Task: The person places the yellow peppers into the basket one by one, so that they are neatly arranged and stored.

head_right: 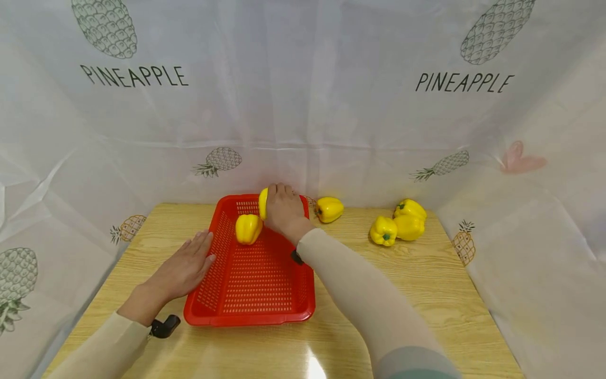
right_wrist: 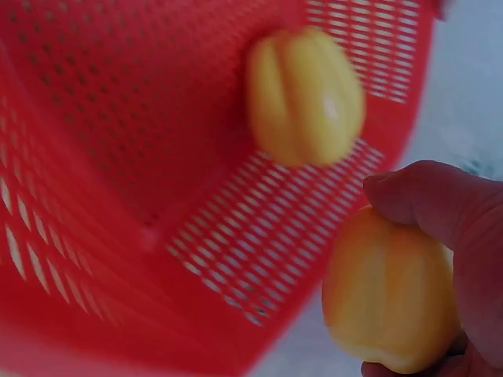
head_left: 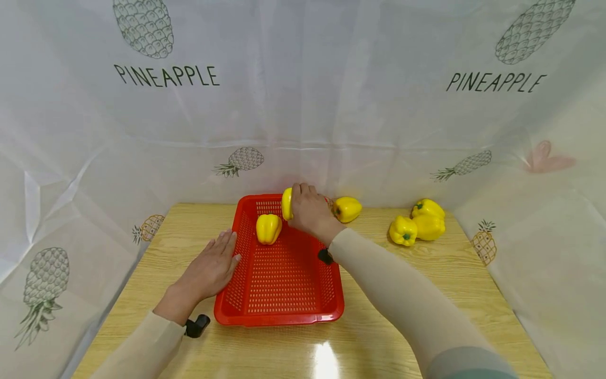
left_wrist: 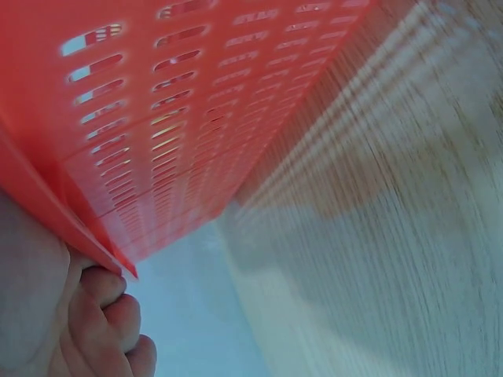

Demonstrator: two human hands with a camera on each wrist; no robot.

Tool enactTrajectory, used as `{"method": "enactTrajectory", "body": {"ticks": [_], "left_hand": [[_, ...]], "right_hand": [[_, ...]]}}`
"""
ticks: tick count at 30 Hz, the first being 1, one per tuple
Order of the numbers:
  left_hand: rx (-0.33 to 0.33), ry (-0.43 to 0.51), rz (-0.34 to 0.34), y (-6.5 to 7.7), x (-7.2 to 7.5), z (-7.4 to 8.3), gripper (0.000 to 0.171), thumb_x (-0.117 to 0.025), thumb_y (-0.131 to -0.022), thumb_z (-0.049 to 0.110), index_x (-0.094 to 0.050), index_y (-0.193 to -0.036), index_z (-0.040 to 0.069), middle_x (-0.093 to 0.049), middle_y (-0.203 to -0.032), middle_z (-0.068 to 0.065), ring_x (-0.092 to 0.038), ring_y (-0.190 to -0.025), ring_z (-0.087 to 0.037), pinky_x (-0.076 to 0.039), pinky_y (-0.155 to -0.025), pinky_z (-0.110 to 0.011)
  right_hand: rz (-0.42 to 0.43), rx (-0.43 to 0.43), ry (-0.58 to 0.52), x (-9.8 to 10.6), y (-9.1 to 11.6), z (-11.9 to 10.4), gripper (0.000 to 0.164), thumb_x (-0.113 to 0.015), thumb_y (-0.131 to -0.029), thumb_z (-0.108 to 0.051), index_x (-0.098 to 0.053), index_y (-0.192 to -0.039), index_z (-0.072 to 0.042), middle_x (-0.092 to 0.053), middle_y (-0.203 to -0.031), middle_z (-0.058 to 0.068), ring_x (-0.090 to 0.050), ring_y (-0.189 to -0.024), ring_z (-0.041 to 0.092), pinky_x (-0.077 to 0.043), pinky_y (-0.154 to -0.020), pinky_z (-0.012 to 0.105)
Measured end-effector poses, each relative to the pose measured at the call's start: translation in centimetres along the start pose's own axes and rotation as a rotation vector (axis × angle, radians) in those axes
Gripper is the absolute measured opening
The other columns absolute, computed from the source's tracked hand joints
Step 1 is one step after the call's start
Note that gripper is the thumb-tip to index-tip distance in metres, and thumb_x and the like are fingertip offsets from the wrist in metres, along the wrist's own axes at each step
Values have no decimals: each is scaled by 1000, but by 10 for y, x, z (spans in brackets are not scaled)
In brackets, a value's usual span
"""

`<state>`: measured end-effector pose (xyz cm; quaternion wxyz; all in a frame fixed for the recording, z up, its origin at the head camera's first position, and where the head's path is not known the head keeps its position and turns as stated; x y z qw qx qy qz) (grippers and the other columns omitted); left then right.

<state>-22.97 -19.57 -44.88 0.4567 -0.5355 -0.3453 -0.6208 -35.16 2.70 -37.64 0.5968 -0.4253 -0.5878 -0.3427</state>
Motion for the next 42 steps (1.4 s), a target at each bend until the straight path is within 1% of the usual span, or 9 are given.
{"method": "enactTrajectory", "body": {"ticks": [5,8,13,17,24,31,37,39,42], "left_hand": [[1,1,5,1,1,-1,64,-47,-113,25,-29,-159,-14,-30,-166,-34,-29,-156,-50,-27,-127,-63],[0,-1,7,1,2,-1,64,-47,-112,25,-29,-159,-15,-30,-166,-35,-29,-156,-50,-27,-127,-64],[10,-13,-4,1,2,0,64,-47,-112,25,-29,-159,-14,-29,-167,-34,-29,-156,-50,-27,-127,-63],[16,-14,-4,2,3,2,64,-47,-112,26,-29,-159,-14,-30,-167,-33,-29,-156,-50,-27,-127,-63],[19,-9,4,2,3,1,64,-48,-112,26,-30,-159,-14,-31,-166,-33,-29,-156,-49,-27,-127,-63],[21,-14,4,1,0,0,64,-48,-112,26,-30,-159,-14,-31,-167,-32,-29,-156,-48,-27,-127,-62],[18,-12,4,1,0,-1,64,-48,-112,26,-30,-159,-14,-31,-167,-32,-29,-157,-48,-27,-127,-62],[16,-13,5,1,0,0,64,-48,-112,26,-30,-159,-14,-31,-167,-32,-29,-156,-48,-27,-127,-62],[17,-15,6,1,0,0,64,-47,-112,26,-30,-159,-14,-31,-167,-32,-30,-156,-48,-28,-127,-62]], "right_hand": [[-62,-28,33,-25,0,-3,86,-84,-88,-46,-41,-145,1,-52,-141,18,-54,-130,33,-55,-105,44],[-110,-35,34,-38,-2,-3,87,-84,-88,-48,-40,-146,-1,-50,-144,17,-52,-131,32,-54,-105,45],[-144,-24,68,-57,-2,0,80,-83,-88,-48,-40,-139,-4,-51,-133,14,-52,-118,29,-54,-96,41],[-133,-25,90,-64,2,1,72,-82,-89,-46,-41,-132,-5,-50,-125,13,-50,-110,27,-53,-89,38],[-158,-32,118,-77,2,2,80,-80,-91,-49,-38,-142,-4,-50,-136,15,-52,-124,30,-54,-100,42],[-184,-59,126,-94,-2,5,79,-81,-89,-52,-39,-137,-5,-50,-128,14,-52,-117,29,-54,-94,41],[-215,-61,124,-102,-3,6,90,-80,-90,-54,-36,-149,-3,-49,-143,17,-49,-134,32,-52,-107,47],[-232,-64,123,-104,-3,7,89,-79,-90,-54,-36,-149,-4,-48,-144,17,-48,-136,33,-51,-109,47],[-228,-66,115,-106,-3,7,84,-81,-89,-53,-39,-143,-5,-50,-138,15,-51,-128,32,-52,-106,46]]}}
Point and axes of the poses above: each hand's wrist, its own y-axis away from the middle knuckle, its own x-axis out of the back of the hand, z = x × y, the point moved 5 cm from there along -y, towards the middle knuckle
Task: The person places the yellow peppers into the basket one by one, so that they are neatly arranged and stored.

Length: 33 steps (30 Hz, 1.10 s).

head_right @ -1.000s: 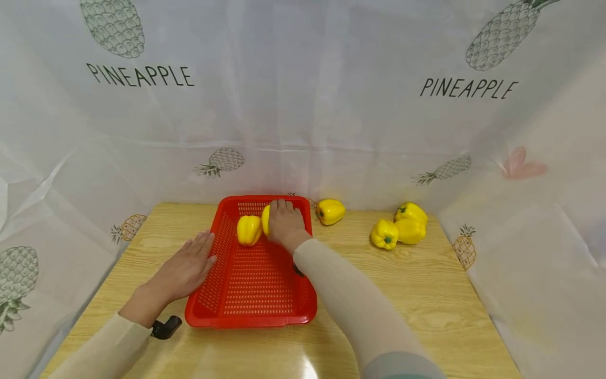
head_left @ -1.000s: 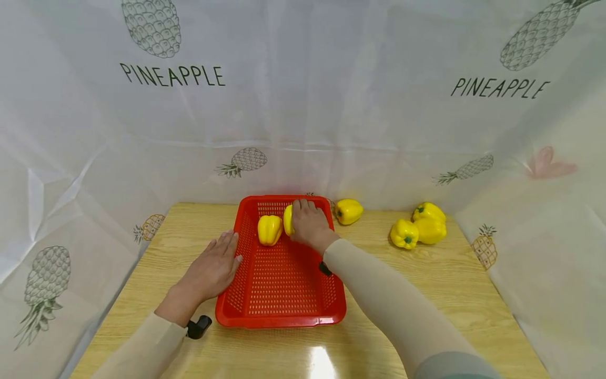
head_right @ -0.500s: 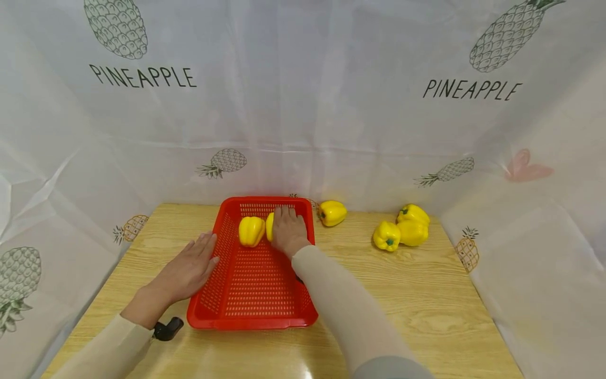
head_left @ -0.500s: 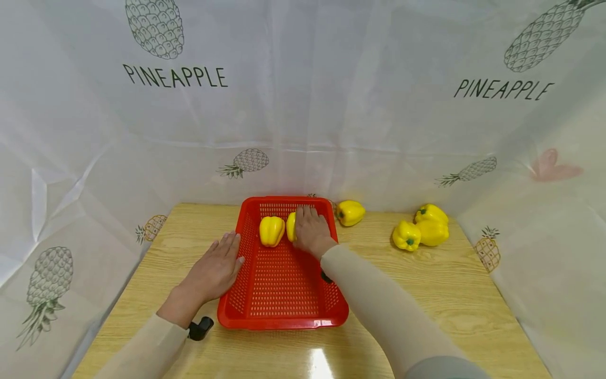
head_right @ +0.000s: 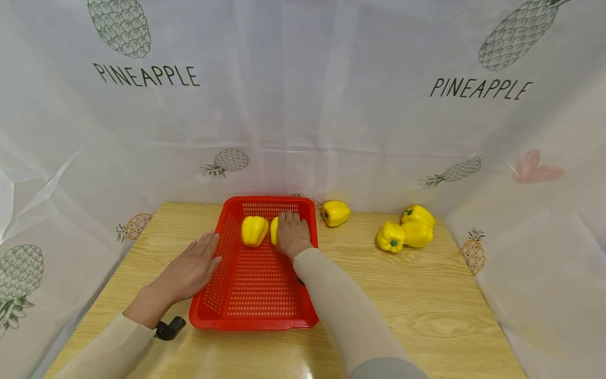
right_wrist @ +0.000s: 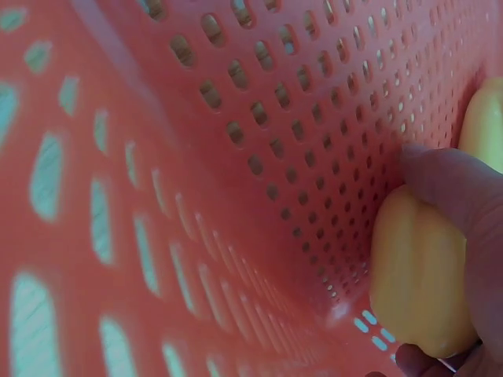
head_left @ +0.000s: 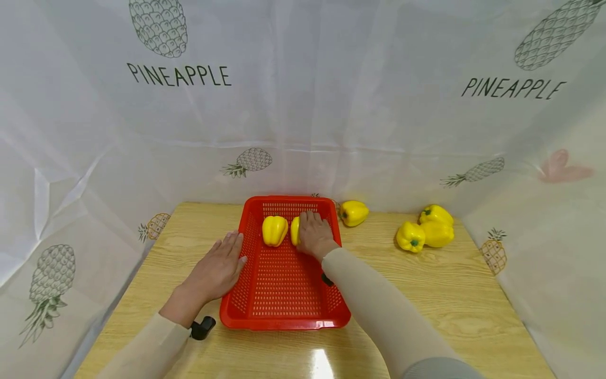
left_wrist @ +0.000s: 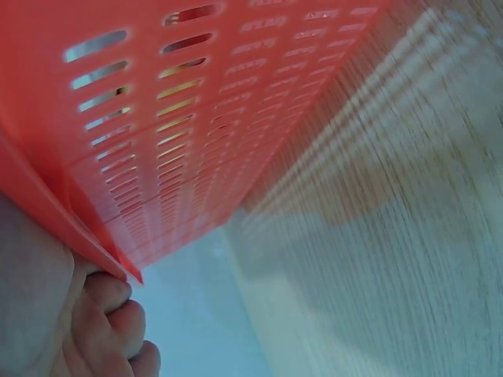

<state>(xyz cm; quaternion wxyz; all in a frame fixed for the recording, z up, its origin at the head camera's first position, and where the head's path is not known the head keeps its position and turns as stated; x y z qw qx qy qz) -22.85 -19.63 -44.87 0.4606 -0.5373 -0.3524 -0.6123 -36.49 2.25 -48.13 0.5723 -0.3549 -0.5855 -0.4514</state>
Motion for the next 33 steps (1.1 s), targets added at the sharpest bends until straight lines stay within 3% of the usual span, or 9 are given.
{"method": "enactTrajectory", "body": {"ticks": [16,25,33], "left_hand": [[-8,1,11,-1,1,3,63,-48,-112,25,-32,-159,-14,-33,-166,-32,-32,-156,-48,-29,-126,-62],[-13,3,27,-1,5,7,62,-49,-112,24,-33,-158,-14,-34,-165,-33,-33,-155,-49,-31,-125,-63],[5,10,8,0,3,6,63,-48,-112,25,-31,-159,-14,-32,-166,-33,-30,-156,-49,-29,-126,-63]], "right_hand": [[-3,3,-5,-2,-2,2,85,-83,-86,-57,-39,-139,-7,-50,-135,14,-52,-126,31,-53,-104,44],[-15,1,-26,4,2,3,95,-82,-87,-57,-35,-150,-5,-45,-151,17,-45,-140,35,-48,-113,48],[-14,25,-29,17,7,3,117,-77,-90,-61,-13,-167,-2,-27,-171,19,-30,-158,36,-37,-126,51]]}}
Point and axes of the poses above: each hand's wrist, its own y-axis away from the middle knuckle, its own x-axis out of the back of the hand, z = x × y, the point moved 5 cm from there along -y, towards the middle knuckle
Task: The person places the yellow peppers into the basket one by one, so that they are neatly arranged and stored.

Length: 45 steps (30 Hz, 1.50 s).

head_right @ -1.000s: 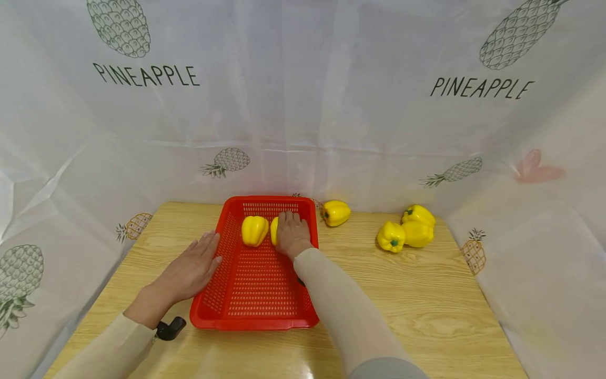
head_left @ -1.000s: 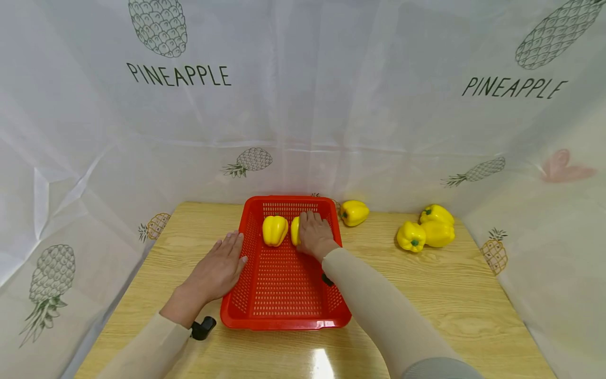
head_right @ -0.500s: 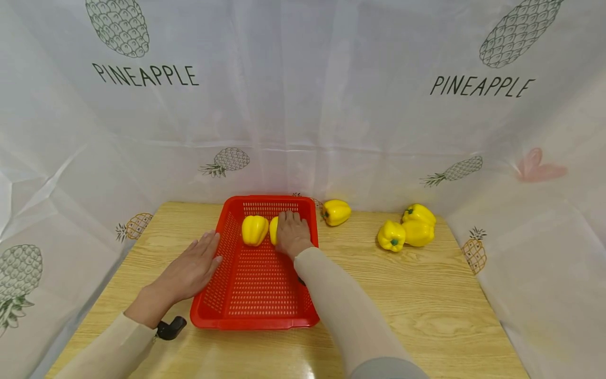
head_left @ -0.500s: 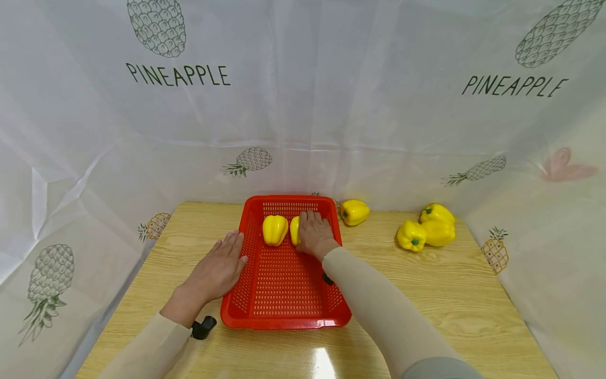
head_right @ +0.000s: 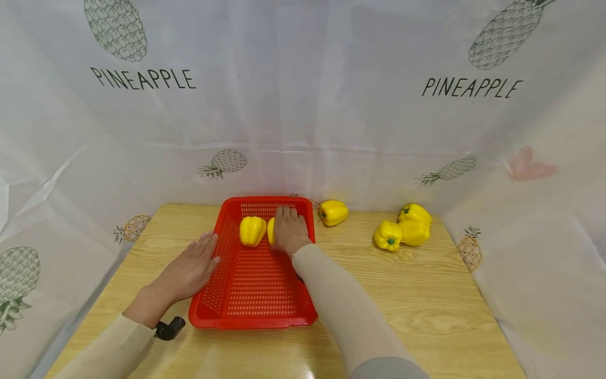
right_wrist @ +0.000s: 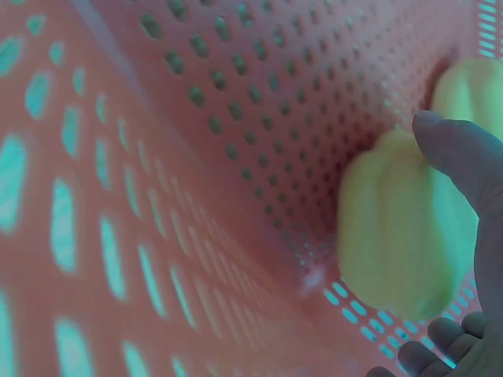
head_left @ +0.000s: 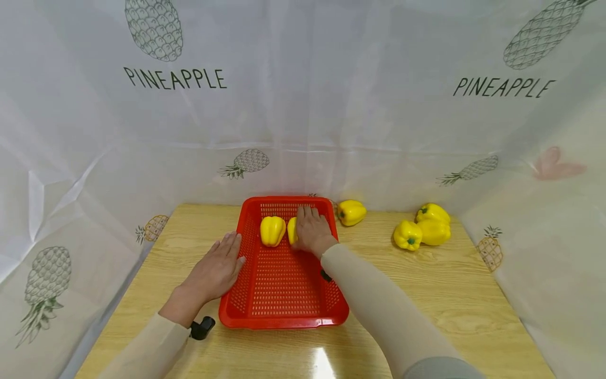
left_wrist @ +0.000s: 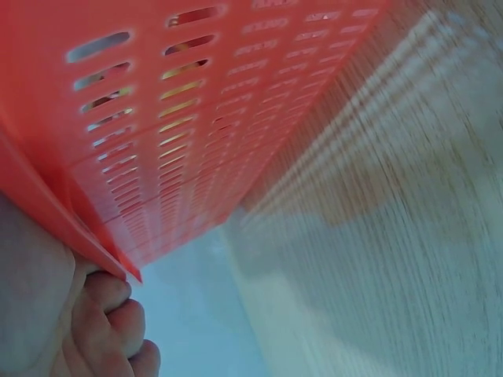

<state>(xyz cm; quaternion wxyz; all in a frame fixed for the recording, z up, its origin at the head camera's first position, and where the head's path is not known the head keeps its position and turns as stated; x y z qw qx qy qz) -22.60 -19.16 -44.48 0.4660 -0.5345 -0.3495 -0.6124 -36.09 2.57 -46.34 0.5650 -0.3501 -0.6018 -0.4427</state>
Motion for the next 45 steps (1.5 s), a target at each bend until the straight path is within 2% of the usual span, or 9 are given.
{"method": "enactTrajectory", "body": {"ticks": [4,9,14,17,21,25,30,36,45], "left_hand": [[12,4,-10,0,-3,-3,65,-48,-112,26,-29,-159,-14,-31,-167,-33,-29,-156,-49,-27,-127,-63],[17,8,-16,1,-5,-7,64,-47,-112,26,-29,-159,-15,-30,-167,-33,-29,-156,-50,-27,-127,-64],[25,8,-30,3,-4,-9,65,-47,-113,26,-28,-159,-15,-29,-167,-33,-28,-156,-50,-27,-127,-63],[26,13,-33,2,-3,-9,65,-47,-113,26,-28,-160,-15,-29,-167,-33,-28,-156,-51,-26,-127,-64],[22,17,-30,2,-3,-9,65,-48,-112,26,-28,-159,-15,-29,-167,-34,-29,-156,-51,-26,-127,-64],[22,17,-31,1,-3,-8,66,-48,-112,27,-28,-160,-14,-29,-167,-33,-29,-156,-50,-26,-127,-63],[12,9,-23,-1,-4,-6,65,-48,-112,27,-29,-160,-14,-30,-167,-33,-29,-156,-50,-27,-127,-63],[15,11,-28,-2,-3,-6,66,-47,-113,27,-27,-160,-14,-28,-168,-32,-28,-157,-49,-26,-127,-63],[10,17,-34,-2,-4,-5,66,-47,-112,27,-26,-161,-13,-28,-168,-32,-27,-157,-49,-26,-127,-62]], "right_hand": [[50,6,-29,9,1,-1,108,-80,-87,-60,-25,-160,-2,-38,-161,18,-41,-148,35,-45,-119,48],[130,37,-38,22,4,-5,91,-79,-87,-63,-36,-140,-3,-49,-138,15,-50,-123,31,-53,-100,43],[182,87,-3,42,10,-7,91,-72,-92,-64,-35,-143,1,-49,-139,17,-51,-127,31,-54,-103,42],[195,96,-36,59,17,-3,86,-71,-96,-57,-34,-146,2,-48,-143,19,-50,-131,33,-53,-107,44],[204,85,-108,77,27,14,82,-73,-98,-44,-32,-152,3,-45,-151,22,-48,-137,36,-49,-114,48],[230,79,-116,85,34,40,82,-73,-99,-39,-32,-154,4,-44,-155,23,-47,-141,40,-48,-115,50],[269,89,-80,79,41,75,79,-71,-98,-35,-33,-153,7,-44,-155,26,-46,-141,42,-49,-113,54],[281,115,11,59,51,113,80,-71,-99,-36,-33,-154,8,-45,-155,28,-46,-142,44,-47,-113,59],[248,132,173,24,52,164,89,-83,-91,-40,-35,-150,5,-46,-154,26,-44,-144,42,-44,-116,57]]}}
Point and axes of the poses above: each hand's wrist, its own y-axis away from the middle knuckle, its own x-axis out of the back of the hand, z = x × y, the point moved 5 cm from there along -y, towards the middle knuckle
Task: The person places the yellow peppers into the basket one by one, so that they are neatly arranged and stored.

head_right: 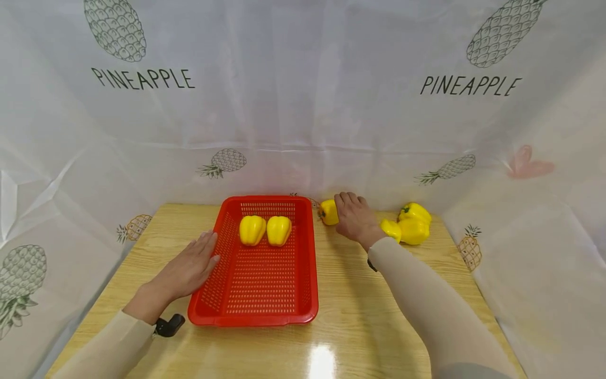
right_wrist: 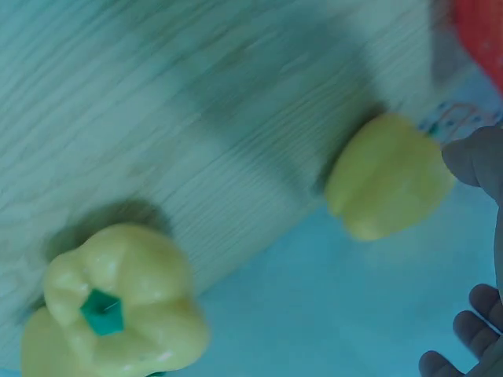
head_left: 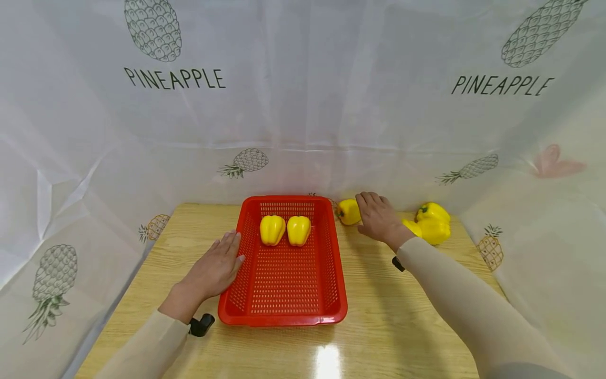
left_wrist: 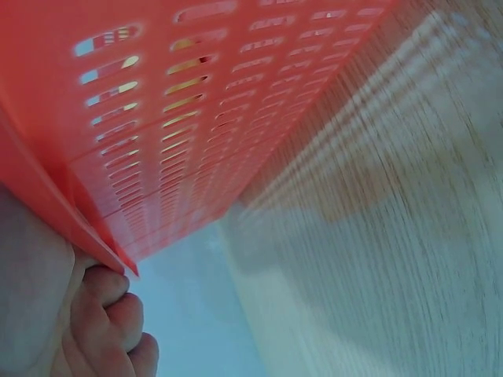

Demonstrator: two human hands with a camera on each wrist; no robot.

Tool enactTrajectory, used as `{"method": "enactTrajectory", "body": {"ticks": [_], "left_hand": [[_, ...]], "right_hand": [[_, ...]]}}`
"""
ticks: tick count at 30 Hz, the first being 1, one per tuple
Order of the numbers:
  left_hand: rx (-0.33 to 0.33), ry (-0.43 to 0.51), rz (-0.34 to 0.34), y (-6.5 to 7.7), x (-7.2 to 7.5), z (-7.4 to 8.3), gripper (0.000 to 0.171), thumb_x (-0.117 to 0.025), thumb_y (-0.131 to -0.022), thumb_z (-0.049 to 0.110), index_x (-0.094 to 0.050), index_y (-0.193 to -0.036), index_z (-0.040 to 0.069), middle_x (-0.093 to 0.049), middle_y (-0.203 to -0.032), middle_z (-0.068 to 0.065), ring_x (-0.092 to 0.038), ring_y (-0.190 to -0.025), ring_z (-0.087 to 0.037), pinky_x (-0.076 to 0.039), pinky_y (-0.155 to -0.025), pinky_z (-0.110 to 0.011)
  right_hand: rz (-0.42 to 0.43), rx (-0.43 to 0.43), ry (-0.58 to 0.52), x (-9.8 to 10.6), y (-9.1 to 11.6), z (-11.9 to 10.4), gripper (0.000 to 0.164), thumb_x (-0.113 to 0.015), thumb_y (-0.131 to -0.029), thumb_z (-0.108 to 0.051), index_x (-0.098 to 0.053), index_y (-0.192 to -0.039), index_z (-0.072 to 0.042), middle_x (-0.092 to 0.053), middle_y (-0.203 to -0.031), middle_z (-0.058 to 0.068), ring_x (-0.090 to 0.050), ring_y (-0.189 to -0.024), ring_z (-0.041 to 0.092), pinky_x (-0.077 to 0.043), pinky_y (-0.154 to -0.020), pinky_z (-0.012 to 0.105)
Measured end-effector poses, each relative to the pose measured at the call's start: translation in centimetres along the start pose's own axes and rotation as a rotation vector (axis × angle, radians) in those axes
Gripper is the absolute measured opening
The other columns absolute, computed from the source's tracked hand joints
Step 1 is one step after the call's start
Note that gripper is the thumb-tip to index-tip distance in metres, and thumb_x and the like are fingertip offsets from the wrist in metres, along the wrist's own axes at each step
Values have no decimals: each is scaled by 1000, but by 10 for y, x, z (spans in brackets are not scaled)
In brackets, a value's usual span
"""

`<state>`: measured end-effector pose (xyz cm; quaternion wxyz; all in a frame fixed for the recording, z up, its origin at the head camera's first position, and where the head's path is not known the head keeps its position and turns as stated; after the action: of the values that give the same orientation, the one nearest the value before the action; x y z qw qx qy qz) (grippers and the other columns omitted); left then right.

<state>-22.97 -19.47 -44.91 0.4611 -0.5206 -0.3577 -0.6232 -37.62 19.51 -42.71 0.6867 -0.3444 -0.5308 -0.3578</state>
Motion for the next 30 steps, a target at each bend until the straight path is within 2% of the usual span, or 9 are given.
{"method": "enactTrajectory", "body": {"ticks": [7,11,15,25,30], "left_hand": [[-6,-2,3,2,0,0,66,-48,-112,27,-27,-160,-13,-28,-168,-32,-28,-157,-49,-27,-127,-62],[-9,-5,7,4,1,1,65,-48,-112,27,-28,-160,-14,-29,-168,-32,-29,-157,-48,-28,-127,-62],[-11,-7,15,6,2,2,65,-49,-112,26,-30,-159,-14,-31,-167,-33,-30,-156,-49,-29,-126,-62],[6,-7,16,4,1,3,67,-50,-112,28,-29,-161,-12,-30,-168,-31,-29,-157,-47,-29,-127,-61],[7,3,13,3,1,3,67,-50,-112,28,-29,-161,-12,-29,-168,-31,-28,-157,-47,-28,-127,-61]], "right_hand": [[-38,38,117,-20,-7,10,87,-81,-92,-40,-37,-153,4,-48,-152,23,-46,-142,40,-45,-116,55],[-31,68,151,-31,-11,8,71,-73,-97,-30,-39,-151,1,-49,-151,21,-49,-140,38,-46,-116,53],[13,94,163,-37,-15,4,60,-68,-98,-20,-41,-147,0,-50,-148,20,-51,-136,38,-48,-113,53],[20,139,245,-47,-29,-6,74,-75,-97,-27,-36,-154,-1,-46,-155,20,-47,-141,39,-48,-114,55],[-2,135,242,-51,-32,-7,74,-72,-99,-27,-35,-158,-1,-45,-156,19,-47,-142,39,-47,-114,55]]}}
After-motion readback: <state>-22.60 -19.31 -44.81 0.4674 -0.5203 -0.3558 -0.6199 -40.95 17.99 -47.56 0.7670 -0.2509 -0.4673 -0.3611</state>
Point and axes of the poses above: each hand's wrist, its own y-axis away from the middle knuckle, its own x-axis out of the back of the hand, z = x × y, the point moved 5 cm from there along -y, towards the middle knuckle
